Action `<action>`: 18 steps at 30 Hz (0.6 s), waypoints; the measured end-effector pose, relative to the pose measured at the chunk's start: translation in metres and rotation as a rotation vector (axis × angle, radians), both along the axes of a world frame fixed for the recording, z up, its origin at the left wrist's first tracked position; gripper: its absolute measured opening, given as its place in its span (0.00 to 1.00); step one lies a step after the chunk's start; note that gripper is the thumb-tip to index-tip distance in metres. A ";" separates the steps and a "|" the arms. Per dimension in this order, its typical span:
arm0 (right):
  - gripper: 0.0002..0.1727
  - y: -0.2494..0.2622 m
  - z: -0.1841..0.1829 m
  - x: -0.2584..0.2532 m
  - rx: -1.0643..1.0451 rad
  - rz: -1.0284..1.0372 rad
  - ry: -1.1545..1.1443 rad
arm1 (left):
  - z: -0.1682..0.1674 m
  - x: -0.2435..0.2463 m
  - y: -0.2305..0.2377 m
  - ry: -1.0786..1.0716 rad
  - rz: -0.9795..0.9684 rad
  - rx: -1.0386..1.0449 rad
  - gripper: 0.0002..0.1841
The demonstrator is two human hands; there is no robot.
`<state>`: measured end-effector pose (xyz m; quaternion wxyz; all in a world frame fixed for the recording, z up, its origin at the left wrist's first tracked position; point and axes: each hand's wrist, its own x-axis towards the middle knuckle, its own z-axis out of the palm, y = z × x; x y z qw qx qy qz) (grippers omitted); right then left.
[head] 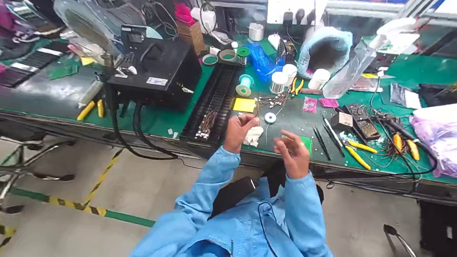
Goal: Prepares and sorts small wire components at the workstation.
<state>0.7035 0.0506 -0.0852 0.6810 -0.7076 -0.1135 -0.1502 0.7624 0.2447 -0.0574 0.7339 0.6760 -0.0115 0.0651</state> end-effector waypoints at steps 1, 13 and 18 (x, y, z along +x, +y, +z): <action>0.27 0.019 0.008 0.013 0.002 0.033 -0.014 | 0.004 -0.007 0.002 -0.007 -0.009 -0.031 0.05; 0.19 0.132 0.040 -0.031 -0.055 -0.011 -0.323 | 0.031 -0.088 0.114 0.116 -0.039 -0.583 0.06; 0.09 0.140 0.063 -0.043 -0.465 -0.007 -0.677 | 0.033 -0.115 0.148 0.111 -0.081 -0.569 0.08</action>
